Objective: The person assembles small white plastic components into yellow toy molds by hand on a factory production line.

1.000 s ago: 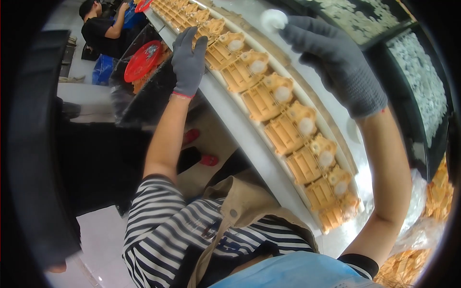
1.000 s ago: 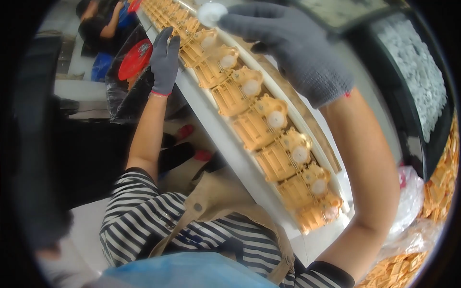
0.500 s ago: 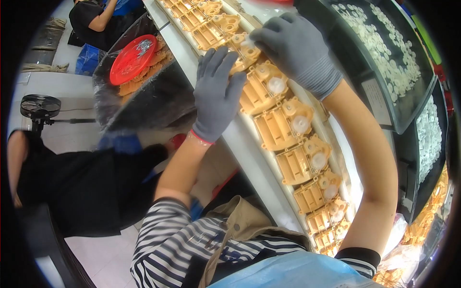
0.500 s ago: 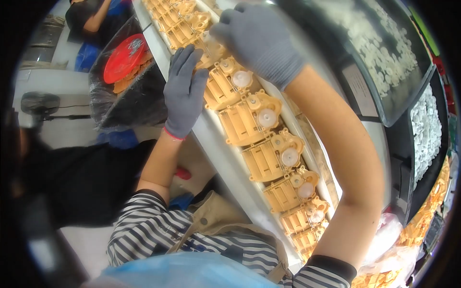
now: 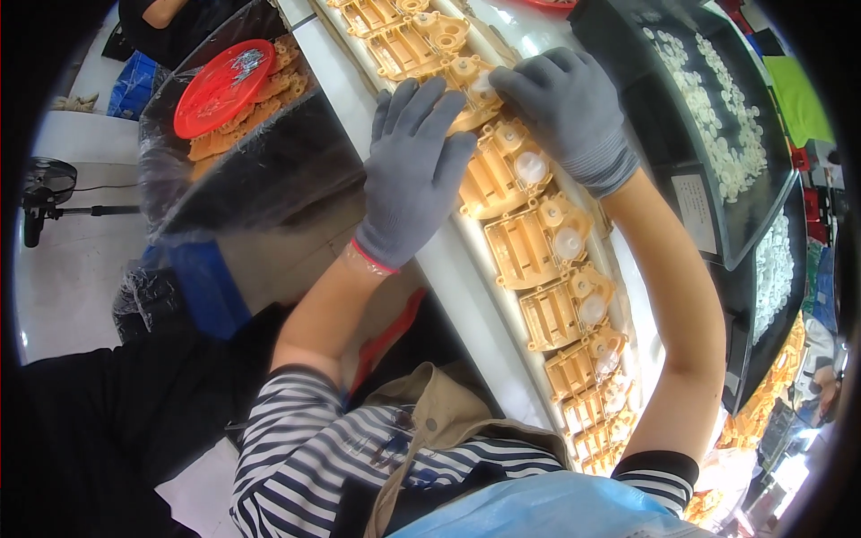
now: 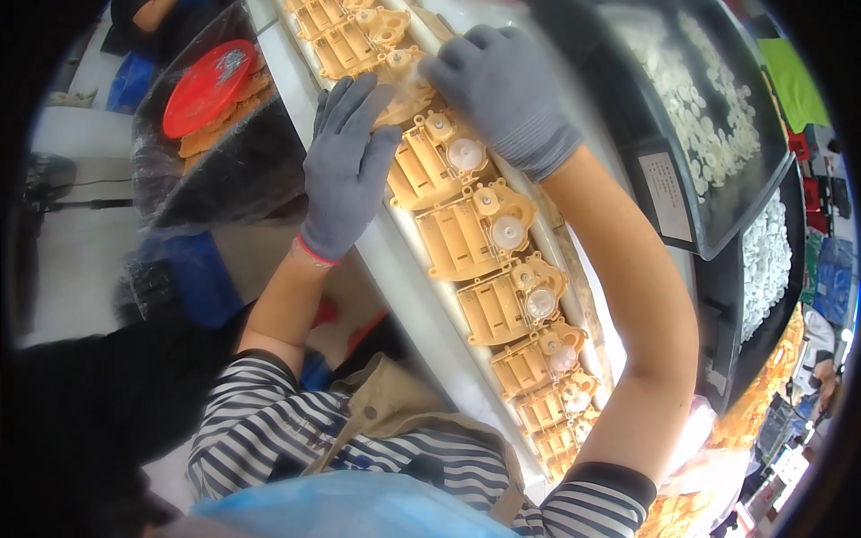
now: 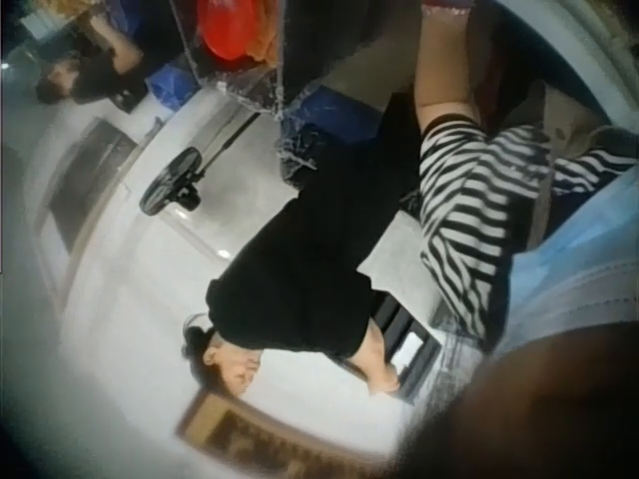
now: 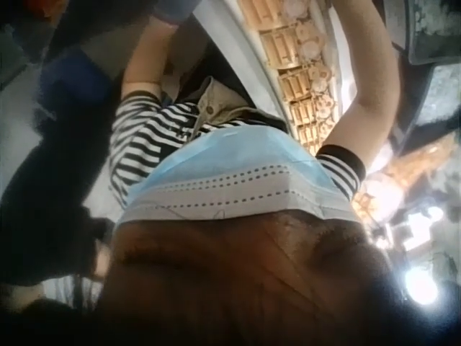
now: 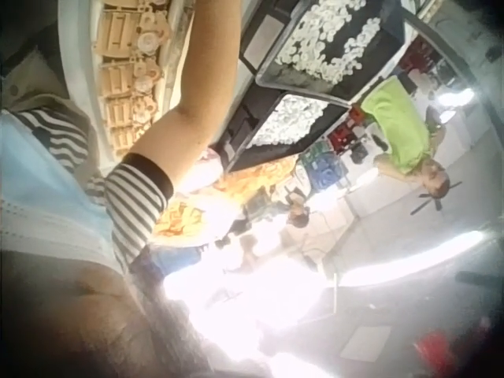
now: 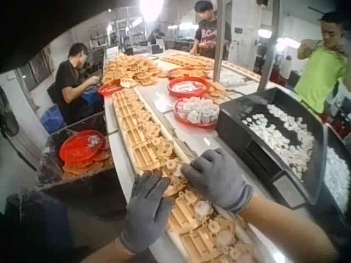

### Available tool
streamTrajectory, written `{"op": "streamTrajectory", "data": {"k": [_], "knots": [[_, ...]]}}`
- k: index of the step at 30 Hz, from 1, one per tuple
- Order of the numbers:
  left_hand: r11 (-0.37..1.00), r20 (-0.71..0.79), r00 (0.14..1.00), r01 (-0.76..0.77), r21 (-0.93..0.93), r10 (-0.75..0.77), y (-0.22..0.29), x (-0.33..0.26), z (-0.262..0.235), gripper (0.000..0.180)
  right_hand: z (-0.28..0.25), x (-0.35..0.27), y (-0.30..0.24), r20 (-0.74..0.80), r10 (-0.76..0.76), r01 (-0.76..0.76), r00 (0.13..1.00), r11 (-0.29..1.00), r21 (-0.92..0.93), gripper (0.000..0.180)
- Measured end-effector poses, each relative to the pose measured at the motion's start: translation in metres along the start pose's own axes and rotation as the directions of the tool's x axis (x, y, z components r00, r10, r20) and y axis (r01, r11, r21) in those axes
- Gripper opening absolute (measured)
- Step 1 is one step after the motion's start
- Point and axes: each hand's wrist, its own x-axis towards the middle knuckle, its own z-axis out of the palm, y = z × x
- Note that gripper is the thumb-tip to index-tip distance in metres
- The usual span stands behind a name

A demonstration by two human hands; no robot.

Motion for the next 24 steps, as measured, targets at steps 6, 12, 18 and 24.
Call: {"op": "streamTrajectory", "data": {"k": [6,12,18,24], "knots": [[1.0,-0.018,1.0,-0.008,-0.015,0.008,0.0,0.0,-0.001,0.035,-0.005,0.006,0.004,0.112,-0.045,0.048,0.993,0.999,-0.021,0.022],[0.999,-0.009,0.999,-0.045,0.004,0.045,-0.004,0.0,0.002,0.032,-0.021,0.011,0.007,0.181,-0.116,0.117,0.977,0.993,0.005,0.019],[1.0,-0.019,1.0,-0.011,-0.012,0.01,-0.005,0.0,0.006,0.034,-0.025,0.002,-0.003,0.181,-0.121,0.138,0.976,0.987,-0.083,0.025],[1.0,-0.026,1.0,-0.002,-0.013,0.002,-0.006,-0.005,0.003,0.032,-0.027,0.004,-0.018,0.33,0.085,-0.11,0.94,0.992,0.055,0.026]]}}
